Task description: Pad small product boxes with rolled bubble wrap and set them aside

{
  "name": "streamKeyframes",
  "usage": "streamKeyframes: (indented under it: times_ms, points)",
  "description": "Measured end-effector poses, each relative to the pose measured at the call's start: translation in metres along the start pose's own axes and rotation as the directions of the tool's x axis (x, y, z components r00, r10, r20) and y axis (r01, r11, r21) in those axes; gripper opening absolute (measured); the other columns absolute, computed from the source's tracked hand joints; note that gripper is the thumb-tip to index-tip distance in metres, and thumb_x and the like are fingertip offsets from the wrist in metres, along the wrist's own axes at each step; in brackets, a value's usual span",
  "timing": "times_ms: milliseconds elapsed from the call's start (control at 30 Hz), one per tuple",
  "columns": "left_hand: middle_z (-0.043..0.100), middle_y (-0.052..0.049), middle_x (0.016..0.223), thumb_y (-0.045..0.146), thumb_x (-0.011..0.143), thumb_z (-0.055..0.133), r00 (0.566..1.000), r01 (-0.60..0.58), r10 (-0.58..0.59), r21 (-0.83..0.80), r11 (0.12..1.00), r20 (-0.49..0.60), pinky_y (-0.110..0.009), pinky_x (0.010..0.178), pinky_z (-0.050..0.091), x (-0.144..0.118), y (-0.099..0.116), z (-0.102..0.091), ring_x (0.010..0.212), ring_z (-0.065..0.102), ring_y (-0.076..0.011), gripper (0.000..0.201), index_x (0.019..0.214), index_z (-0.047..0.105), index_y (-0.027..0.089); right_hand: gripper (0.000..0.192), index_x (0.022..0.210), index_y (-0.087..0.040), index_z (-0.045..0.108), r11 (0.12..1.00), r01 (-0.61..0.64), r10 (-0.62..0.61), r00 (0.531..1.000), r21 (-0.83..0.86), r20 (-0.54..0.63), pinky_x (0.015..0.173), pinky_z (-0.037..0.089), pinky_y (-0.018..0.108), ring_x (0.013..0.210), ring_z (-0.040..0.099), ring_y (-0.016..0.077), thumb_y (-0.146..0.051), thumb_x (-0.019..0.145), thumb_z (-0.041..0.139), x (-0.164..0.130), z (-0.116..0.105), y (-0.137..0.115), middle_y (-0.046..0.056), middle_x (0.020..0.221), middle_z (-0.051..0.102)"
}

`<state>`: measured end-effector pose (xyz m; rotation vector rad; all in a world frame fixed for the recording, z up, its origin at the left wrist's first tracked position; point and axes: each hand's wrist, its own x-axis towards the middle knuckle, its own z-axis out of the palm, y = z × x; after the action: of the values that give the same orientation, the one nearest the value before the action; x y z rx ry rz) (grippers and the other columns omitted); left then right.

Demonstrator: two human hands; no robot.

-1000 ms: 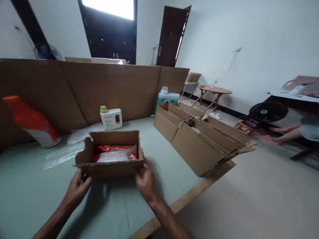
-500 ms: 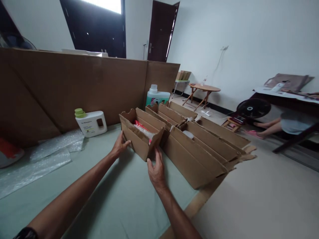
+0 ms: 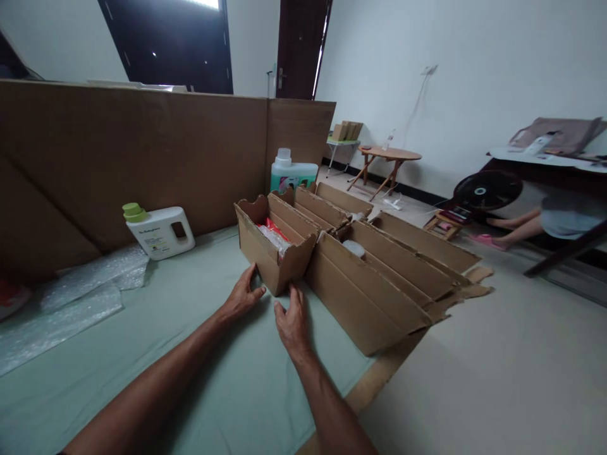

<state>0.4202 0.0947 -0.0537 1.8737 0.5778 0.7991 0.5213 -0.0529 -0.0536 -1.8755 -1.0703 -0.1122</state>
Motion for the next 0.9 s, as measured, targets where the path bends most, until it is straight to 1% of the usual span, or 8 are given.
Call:
streamKeyframes:
  times_ms: [133, 233, 300, 367, 467, 633, 767, 900]
  points:
    - [0.040, -0.020, 0.158, 0.023, 0.078, 0.061, 1.000, 0.002, -0.003, 0.151, 0.988, 0.005, -0.052, 0.126, 0.019, -0.021, 0.014, 0.001, 0.149, 0.030, -0.0348, 0.078, 0.151, 0.037, 0.010, 0.033, 0.113, -0.016, 0.064, 0.998, 0.028, -0.026, 0.999, -0.051, 0.034, 0.097, 0.049, 0.051, 0.106, 0.062, 0.0315, -0.024, 0.082, 0.055, -0.001, -0.004, -0.005, 0.015, 0.110, 0.069]
    - [0.048, -0.019, 0.152, 0.023, 0.077, 0.063, 1.000, -0.004, -0.003, 0.228, 0.974, 0.031, -0.053, 0.126, 0.020, -0.040, 0.025, -0.001, 0.150, 0.029, -0.0356, 0.074, 0.147, 0.044, 0.010, 0.030, 0.107, -0.017, 0.066, 0.996, 0.045, -0.041, 0.998, -0.078, 0.049, 0.096, 0.048, 0.050, 0.104, 0.063, 0.0310, -0.024, 0.080, 0.055, 0.000, -0.004, -0.007, 0.014, 0.107, 0.070]
    - [0.046, -0.020, 0.154, 0.023, 0.075, 0.064, 0.999, -0.003, -0.007, 0.252, 0.968, 0.040, -0.053, 0.126, 0.018, -0.049, 0.030, -0.005, 0.150, 0.028, -0.0362, 0.077, 0.148, 0.044, 0.009, 0.032, 0.109, -0.017, 0.067, 0.995, 0.050, -0.045, 0.998, -0.091, 0.050, 0.096, 0.049, 0.048, 0.105, 0.063, 0.0304, -0.024, 0.081, 0.055, 0.001, -0.003, -0.007, 0.014, 0.109, 0.070]
    - [0.038, -0.024, 0.158, 0.022, 0.072, 0.066, 0.999, 0.012, -0.022, 0.257, 0.966, 0.037, -0.053, 0.126, 0.017, -0.054, 0.032, -0.008, 0.150, 0.027, -0.0380, 0.083, 0.149, 0.040, 0.005, 0.035, 0.113, -0.016, 0.066, 0.993, 0.053, -0.048, 0.998, -0.107, 0.051, 0.097, 0.049, 0.047, 0.107, 0.063, 0.0297, -0.024, 0.082, 0.054, 0.001, -0.002, -0.007, 0.015, 0.112, 0.070]
    - [0.029, -0.027, 0.161, 0.026, 0.071, 0.069, 0.998, 0.048, -0.054, 0.237, 0.970, 0.019, -0.055, 0.124, 0.019, -0.044, 0.032, -0.014, 0.151, 0.025, -0.0402, 0.092, 0.152, 0.032, 0.003, 0.039, 0.119, -0.016, 0.066, 0.990, 0.056, -0.049, 0.997, -0.131, 0.054, 0.098, 0.048, 0.046, 0.111, 0.063, 0.0293, -0.025, 0.082, 0.055, 0.002, -0.001, -0.007, 0.015, 0.119, 0.069]
    - [0.019, -0.028, 0.164, 0.041, 0.071, 0.077, 0.998, 0.064, -0.062, 0.181, 0.981, -0.015, -0.051, 0.125, 0.017, -0.005, 0.028, -0.016, 0.154, 0.016, -0.0393, 0.111, 0.156, 0.016, 0.004, 0.044, 0.124, -0.014, 0.064, 0.985, 0.059, -0.049, 0.997, -0.163, 0.066, 0.098, 0.048, 0.047, 0.116, 0.062, 0.0313, -0.025, 0.082, 0.056, 0.000, 0.000, -0.006, 0.017, 0.124, 0.067]
    - [0.019, -0.030, 0.163, 0.046, 0.066, 0.081, 0.999, 0.041, -0.041, 0.156, 0.987, -0.009, -0.051, 0.125, 0.017, 0.011, 0.022, -0.006, 0.153, 0.017, -0.0405, 0.122, 0.156, 0.013, 0.001, 0.046, 0.127, -0.015, 0.063, 0.978, 0.056, -0.042, 0.996, -0.199, 0.075, 0.098, 0.046, 0.047, 0.118, 0.061, 0.0309, -0.025, 0.083, 0.055, -0.003, 0.001, -0.003, 0.017, 0.127, 0.067]
    - [0.019, -0.028, 0.164, 0.045, 0.068, 0.080, 0.999, 0.041, -0.039, 0.192, 0.980, -0.011, -0.053, 0.125, 0.018, 0.013, 0.019, 0.001, 0.153, 0.018, -0.0419, 0.118, 0.157, 0.013, 0.003, 0.042, 0.122, -0.017, 0.064, 0.976, 0.072, -0.050, 0.993, -0.207, 0.107, 0.095, 0.046, 0.044, 0.114, 0.061, 0.0300, -0.027, 0.083, 0.054, -0.004, -0.002, -0.004, 0.015, 0.124, 0.068]
